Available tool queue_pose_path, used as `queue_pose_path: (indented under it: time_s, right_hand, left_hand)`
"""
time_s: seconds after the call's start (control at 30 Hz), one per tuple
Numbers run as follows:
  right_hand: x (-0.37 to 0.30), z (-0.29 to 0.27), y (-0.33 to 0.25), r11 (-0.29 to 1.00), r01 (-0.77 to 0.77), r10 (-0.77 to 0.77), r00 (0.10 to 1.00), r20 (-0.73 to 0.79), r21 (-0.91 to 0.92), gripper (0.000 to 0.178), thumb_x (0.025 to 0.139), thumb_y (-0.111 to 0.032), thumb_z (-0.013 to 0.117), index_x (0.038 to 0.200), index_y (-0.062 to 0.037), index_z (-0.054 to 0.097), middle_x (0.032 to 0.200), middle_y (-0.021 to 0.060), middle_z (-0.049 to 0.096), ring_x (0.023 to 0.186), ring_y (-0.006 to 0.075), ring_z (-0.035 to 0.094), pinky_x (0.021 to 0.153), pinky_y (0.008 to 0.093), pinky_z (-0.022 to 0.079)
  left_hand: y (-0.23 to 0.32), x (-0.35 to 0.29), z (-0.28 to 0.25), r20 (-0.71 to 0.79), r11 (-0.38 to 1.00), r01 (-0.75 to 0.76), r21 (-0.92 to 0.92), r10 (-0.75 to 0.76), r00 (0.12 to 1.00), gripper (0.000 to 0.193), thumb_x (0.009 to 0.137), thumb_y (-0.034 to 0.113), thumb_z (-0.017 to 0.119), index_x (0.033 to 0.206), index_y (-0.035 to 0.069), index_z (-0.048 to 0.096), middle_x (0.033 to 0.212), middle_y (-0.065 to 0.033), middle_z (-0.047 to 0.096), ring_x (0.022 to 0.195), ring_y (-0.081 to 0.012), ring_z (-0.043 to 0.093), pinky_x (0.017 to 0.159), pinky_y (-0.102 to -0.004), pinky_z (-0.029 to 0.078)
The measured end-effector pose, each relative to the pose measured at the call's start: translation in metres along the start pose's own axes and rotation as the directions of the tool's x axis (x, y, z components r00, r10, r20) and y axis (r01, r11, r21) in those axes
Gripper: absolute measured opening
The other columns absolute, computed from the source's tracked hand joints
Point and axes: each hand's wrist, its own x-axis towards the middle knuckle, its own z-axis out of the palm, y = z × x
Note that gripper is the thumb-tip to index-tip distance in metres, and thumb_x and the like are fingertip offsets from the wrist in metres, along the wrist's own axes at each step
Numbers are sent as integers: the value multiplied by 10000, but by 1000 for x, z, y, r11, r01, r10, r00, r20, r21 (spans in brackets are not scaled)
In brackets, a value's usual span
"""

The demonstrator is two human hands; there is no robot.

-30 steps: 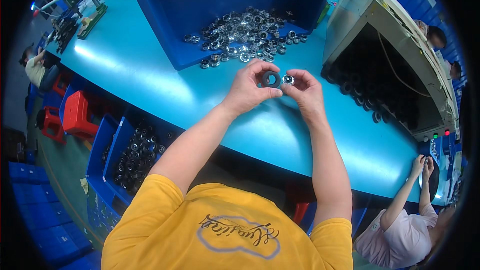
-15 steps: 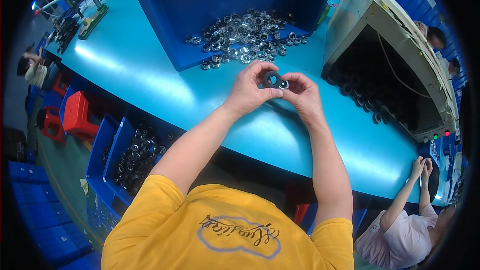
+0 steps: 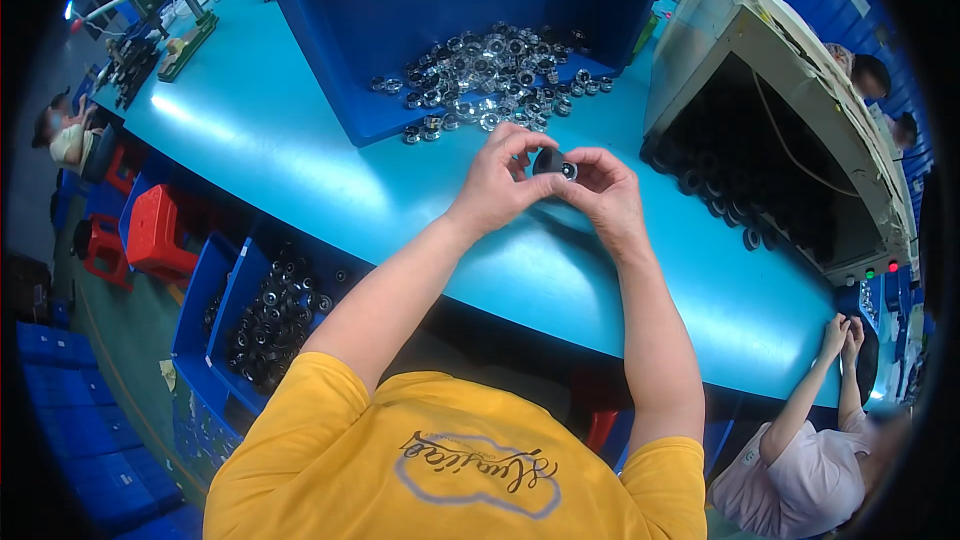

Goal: Assembling small metal bearings into plastic housings at a factory workbench.

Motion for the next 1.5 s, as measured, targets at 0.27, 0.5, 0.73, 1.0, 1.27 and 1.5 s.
queue_pose_path:
  time_s: [0.27, 0.5, 0.73, 1.0, 1.27, 1.5]
  right_hand:
    - [-8, 7, -15, 972, 106, -106, 994, -14, 207, 395, 775, 29, 857, 1124, -34, 684, 1091, 48, 717, 992, 139, 682, 899, 300, 557]
    - [-9, 5, -13, 952, 144, -147, 989, -10, 269, 417, 755, 24, 873, 1121, -43, 686, 1138, 55, 704, 1022, 144, 671, 909, 306, 550]
    - [-8, 4, -13, 950, 156, -167, 986, 17, 271, 411, 759, 17, 876, 1118, -40, 685, 1144, 66, 697, 1033, 159, 670, 910, 316, 559]
    - [-8, 5, -13, 947, 160, -176, 984, 31, 278, 405, 765, 14, 873, 1117, -38, 681, 1138, 72, 697, 1033, 166, 673, 908, 325, 566]
    - [-9, 5, -15, 946, 166, -177, 984, 14, 280, 410, 771, -8, 877, 1117, -42, 660, 1137, 86, 696, 1022, 169, 672, 913, 327, 563]
    - [-9, 6, -15, 949, 163, -175, 984, 19, 271, 413, 760, -17, 880, 1097, -51, 644, 1117, 66, 645, 1008, 161, 647, 890, 302, 546]
  left_hand:
    - [-16, 6, -17, 348, 510, 318, -800, -38, 937, 594, 950, 405, 718, 1381, 28, 561, 1164, -61, 653, 1031, -165, 630, 931, -349, 545]
    - [-14, 7, -18, 363, 468, 325, -821, -10, 932, 681, 925, 389, 746, 1440, 21, 494, 1244, -114, 637, 1102, -205, 638, 1032, -375, 531]
    - [-12, 7, -18, 385, 463, 340, -818, 3, 923, 588, 964, 353, 707, 1423, 33, 524, 1241, -86, 675, 1149, -192, 631, 1042, -412, 519]
    - [-14, 6, -18, 389, 453, 350, -820, -5, 921, 569, 978, 336, 694, 1420, 19, 528, 1247, -97, 677, 1158, -201, 634, 1053, -414, 517]
    - [-14, 6, -18, 412, 451, 374, -810, -16, 911, 552, 1002, 320, 659, 1439, 14, 514, 1257, -112, 675, 1179, -215, 633, 1084, -416, 505]
    - [-16, 6, -18, 417, 472, 375, -798, -18, 909, 532, 1007, 321, 655, 1430, 26, 524, 1253, -100, 672, 1177, -209, 632, 1074, -413, 506]
